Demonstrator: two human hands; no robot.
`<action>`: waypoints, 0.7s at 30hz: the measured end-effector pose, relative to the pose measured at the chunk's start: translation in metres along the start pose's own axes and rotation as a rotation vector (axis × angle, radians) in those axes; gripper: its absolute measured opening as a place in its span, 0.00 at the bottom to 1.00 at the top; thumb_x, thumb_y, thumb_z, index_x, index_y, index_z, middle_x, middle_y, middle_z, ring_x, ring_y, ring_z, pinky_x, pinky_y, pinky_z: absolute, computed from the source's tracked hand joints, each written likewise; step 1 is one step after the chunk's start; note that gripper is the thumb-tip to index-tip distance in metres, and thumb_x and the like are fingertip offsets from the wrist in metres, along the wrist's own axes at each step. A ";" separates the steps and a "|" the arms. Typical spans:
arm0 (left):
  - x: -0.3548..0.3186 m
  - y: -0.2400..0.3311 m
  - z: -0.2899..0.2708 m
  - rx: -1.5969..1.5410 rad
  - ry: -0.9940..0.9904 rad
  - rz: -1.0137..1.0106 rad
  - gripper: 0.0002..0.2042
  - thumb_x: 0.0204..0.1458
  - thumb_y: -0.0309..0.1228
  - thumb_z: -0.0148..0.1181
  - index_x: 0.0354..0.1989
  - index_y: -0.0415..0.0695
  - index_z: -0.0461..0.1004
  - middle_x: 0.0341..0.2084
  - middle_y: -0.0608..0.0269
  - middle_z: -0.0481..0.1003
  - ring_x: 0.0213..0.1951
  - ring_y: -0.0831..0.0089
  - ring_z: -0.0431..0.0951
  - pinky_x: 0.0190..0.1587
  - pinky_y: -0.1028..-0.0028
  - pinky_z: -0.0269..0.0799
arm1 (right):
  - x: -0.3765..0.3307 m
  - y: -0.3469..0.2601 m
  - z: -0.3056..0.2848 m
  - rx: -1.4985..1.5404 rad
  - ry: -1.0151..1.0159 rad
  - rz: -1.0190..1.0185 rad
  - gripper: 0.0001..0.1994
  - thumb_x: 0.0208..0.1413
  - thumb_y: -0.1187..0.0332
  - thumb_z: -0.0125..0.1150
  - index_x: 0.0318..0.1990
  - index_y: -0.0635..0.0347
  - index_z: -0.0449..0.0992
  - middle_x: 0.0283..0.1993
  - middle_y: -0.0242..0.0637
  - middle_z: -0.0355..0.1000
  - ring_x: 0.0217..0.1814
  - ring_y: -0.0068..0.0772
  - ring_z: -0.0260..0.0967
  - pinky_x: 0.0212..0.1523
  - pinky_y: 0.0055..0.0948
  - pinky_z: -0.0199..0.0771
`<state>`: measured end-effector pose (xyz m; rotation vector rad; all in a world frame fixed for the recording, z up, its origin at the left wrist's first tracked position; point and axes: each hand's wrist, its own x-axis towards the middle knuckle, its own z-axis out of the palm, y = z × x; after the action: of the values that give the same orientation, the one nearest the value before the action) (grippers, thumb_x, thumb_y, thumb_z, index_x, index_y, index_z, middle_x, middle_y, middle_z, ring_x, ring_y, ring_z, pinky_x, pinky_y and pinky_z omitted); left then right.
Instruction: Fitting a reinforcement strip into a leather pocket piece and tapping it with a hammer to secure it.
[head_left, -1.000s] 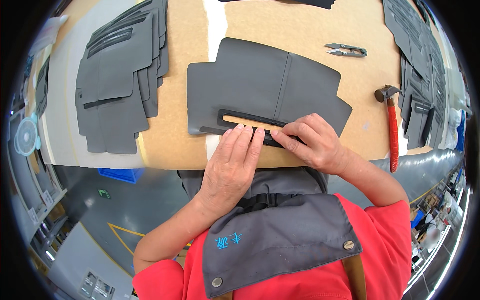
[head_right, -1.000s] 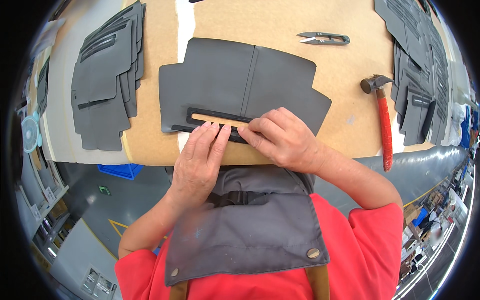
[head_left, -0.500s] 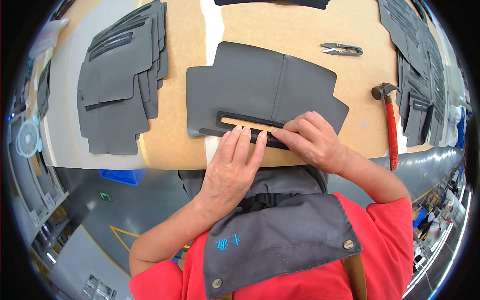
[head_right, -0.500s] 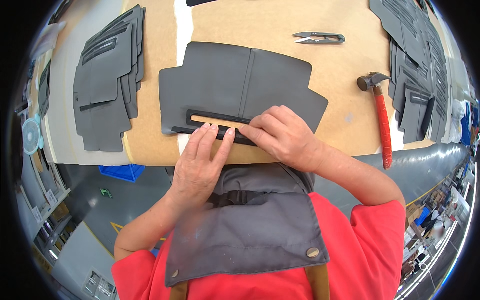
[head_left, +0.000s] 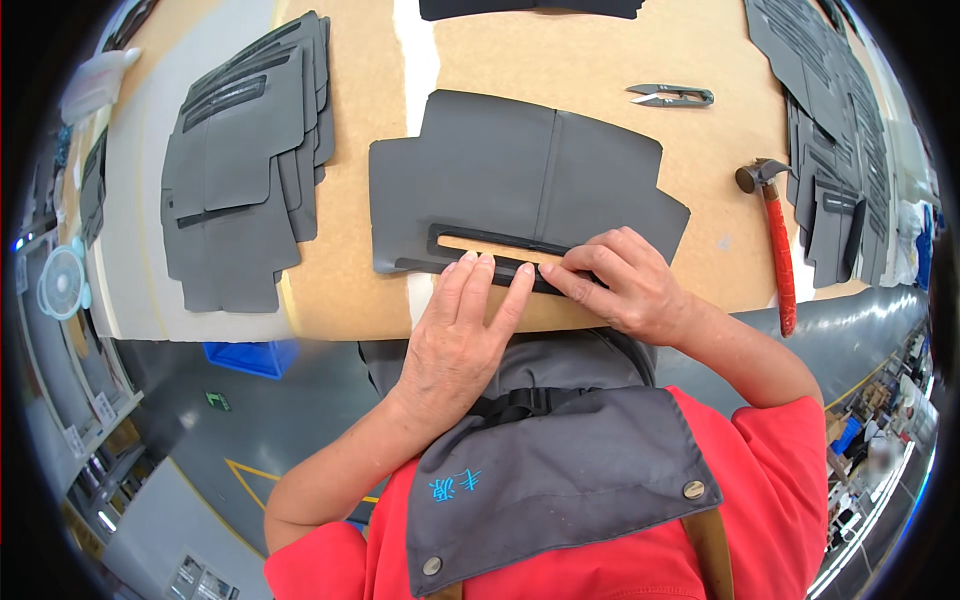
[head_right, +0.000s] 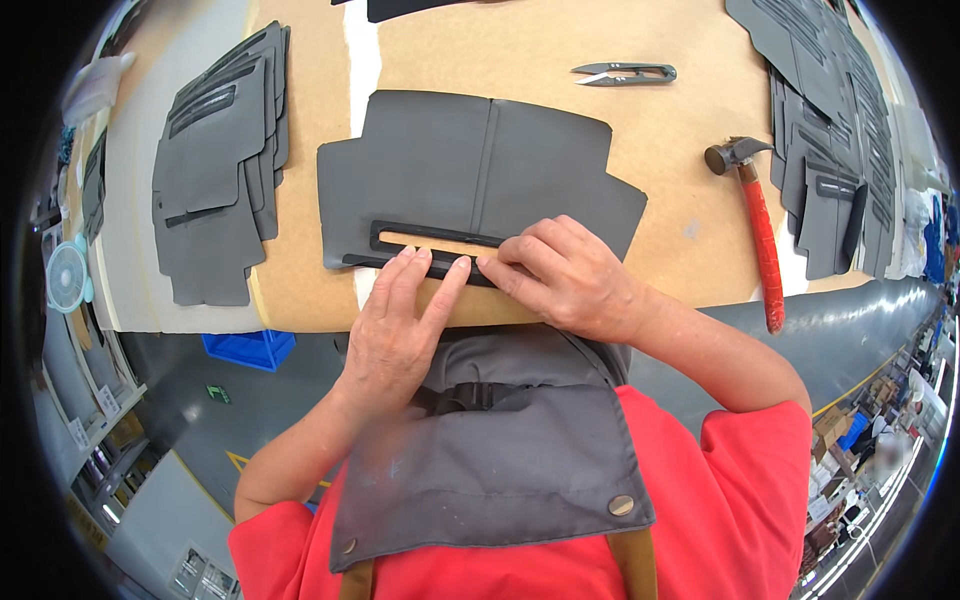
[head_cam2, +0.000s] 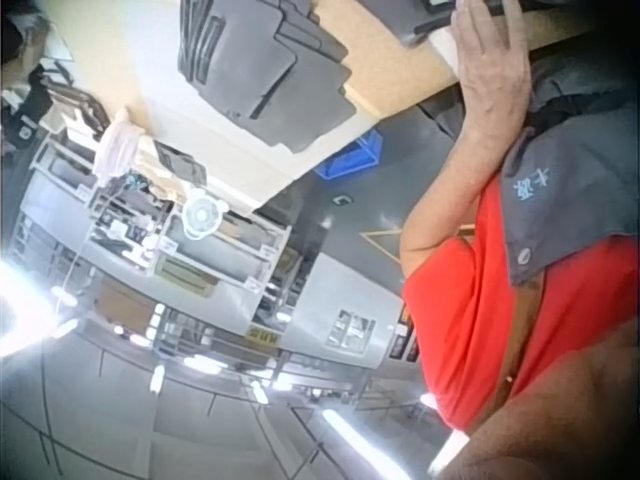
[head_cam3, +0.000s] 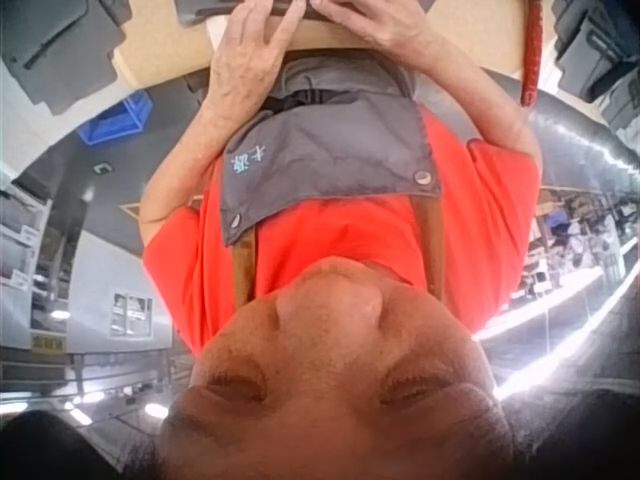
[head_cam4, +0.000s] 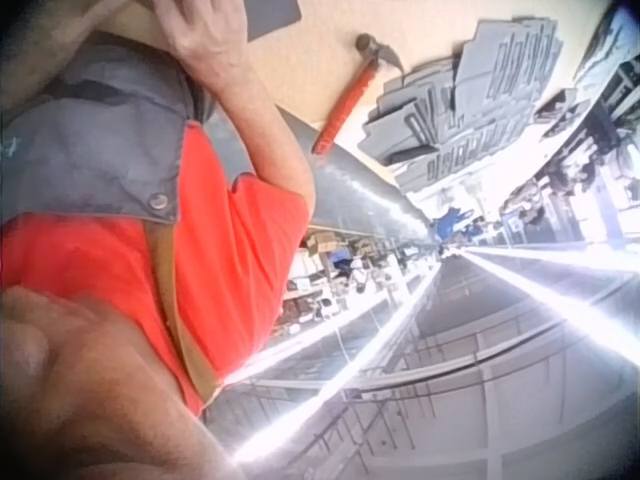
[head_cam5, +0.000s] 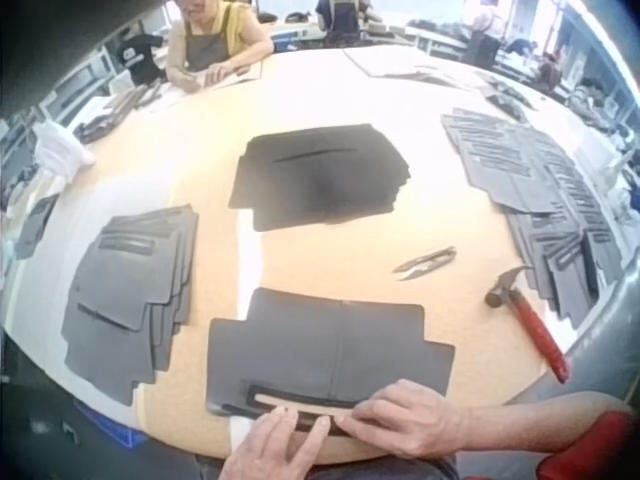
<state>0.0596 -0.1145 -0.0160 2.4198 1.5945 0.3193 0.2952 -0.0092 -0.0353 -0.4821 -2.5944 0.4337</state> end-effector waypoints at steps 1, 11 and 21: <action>0.000 0.000 -0.001 0.001 0.001 0.002 0.31 0.51 0.19 0.59 0.68 0.44 0.71 0.58 0.45 0.67 0.64 0.48 0.69 0.64 0.59 0.73 | -0.001 -0.001 0.000 -0.002 -0.009 0.006 0.19 0.46 0.73 0.63 0.50 0.61 0.81 0.42 0.34 0.73 0.41 0.35 0.70 0.40 0.33 0.73; -0.002 0.005 0.002 0.008 -0.029 -0.027 0.37 0.48 0.15 0.58 0.71 0.50 0.68 0.60 0.42 0.64 0.65 0.45 0.65 0.66 0.56 0.71 | -0.012 0.003 -0.004 -0.010 -0.011 0.007 0.21 0.48 0.73 0.63 0.53 0.59 0.81 0.42 0.33 0.73 0.42 0.35 0.70 0.42 0.33 0.73; 0.004 0.019 0.004 0.159 0.029 0.008 0.33 0.51 0.19 0.58 0.70 0.47 0.69 0.60 0.47 0.66 0.64 0.49 0.67 0.67 0.57 0.68 | -0.026 0.004 -0.006 -0.031 0.012 0.032 0.23 0.47 0.73 0.64 0.54 0.55 0.81 0.42 0.31 0.71 0.41 0.33 0.68 0.41 0.33 0.71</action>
<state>0.0787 -0.1188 -0.0139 2.5501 1.6817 0.2386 0.3203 -0.0148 -0.0418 -0.5359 -2.5885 0.4000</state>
